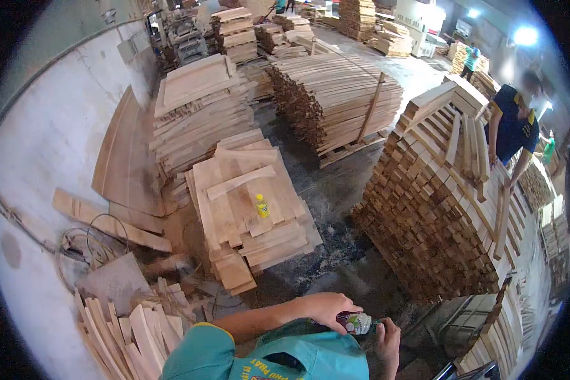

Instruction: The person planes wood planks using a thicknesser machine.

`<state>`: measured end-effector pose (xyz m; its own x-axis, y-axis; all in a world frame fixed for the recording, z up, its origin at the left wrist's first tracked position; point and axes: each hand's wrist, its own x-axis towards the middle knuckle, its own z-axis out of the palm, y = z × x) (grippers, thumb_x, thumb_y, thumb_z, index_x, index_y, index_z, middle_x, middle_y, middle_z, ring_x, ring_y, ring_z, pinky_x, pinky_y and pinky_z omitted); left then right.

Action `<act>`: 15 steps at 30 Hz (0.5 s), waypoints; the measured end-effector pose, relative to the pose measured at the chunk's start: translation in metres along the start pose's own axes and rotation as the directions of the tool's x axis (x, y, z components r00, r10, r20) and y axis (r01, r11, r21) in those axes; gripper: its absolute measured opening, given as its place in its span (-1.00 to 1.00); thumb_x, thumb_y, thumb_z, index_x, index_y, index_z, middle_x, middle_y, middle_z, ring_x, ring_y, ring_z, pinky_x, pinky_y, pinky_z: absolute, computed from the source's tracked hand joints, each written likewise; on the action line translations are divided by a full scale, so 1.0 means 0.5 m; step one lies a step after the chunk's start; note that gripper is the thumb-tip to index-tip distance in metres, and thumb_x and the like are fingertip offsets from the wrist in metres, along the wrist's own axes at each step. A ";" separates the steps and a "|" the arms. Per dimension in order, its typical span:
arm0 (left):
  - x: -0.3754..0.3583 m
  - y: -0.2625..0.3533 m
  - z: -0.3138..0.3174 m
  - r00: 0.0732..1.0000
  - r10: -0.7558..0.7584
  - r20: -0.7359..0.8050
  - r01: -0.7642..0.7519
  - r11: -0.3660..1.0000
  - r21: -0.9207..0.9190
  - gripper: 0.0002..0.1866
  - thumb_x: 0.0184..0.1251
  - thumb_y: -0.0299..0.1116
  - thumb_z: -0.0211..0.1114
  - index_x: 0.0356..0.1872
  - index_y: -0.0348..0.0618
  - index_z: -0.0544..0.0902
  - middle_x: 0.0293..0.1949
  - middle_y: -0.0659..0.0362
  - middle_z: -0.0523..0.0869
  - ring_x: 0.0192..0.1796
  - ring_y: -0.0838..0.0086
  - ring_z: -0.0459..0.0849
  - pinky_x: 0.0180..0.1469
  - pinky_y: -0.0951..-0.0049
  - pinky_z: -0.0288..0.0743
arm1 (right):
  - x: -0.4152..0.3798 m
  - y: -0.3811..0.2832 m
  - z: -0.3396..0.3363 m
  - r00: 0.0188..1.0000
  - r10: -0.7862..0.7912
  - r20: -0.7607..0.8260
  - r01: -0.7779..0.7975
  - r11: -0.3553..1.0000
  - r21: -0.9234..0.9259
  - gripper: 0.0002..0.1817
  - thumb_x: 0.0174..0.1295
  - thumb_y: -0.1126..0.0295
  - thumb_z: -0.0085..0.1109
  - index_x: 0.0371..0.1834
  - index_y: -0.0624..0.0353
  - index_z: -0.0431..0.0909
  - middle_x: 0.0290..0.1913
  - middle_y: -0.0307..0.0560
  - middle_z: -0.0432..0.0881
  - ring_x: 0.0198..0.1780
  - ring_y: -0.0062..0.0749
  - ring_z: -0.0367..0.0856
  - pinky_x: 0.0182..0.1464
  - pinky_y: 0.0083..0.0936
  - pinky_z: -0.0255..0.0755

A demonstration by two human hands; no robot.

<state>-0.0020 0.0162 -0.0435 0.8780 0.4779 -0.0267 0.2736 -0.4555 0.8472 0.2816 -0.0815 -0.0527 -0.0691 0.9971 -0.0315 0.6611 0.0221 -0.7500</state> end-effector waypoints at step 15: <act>-0.062 -0.292 0.132 0.687 -0.494 -0.534 0.319 0.864 -0.389 -0.38 0.31 0.14 0.51 0.15 -0.17 0.71 -0.14 0.06 0.83 -0.06 0.21 0.81 0.07 0.20 0.67 | -0.024 0.110 0.082 0.976 0.216 -0.016 -0.210 0.963 0.168 -0.55 0.62 0.13 0.06 -0.31 0.31 0.62 -0.56 -0.19 0.53 -0.47 -0.57 0.48 -0.41 -0.39 0.35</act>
<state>-0.0433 0.0185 -0.2013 0.2582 0.9539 -0.1532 0.3641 0.0508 0.9300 0.2880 -0.0953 -0.1207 0.0871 0.9794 -0.1821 0.5255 -0.2005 -0.8268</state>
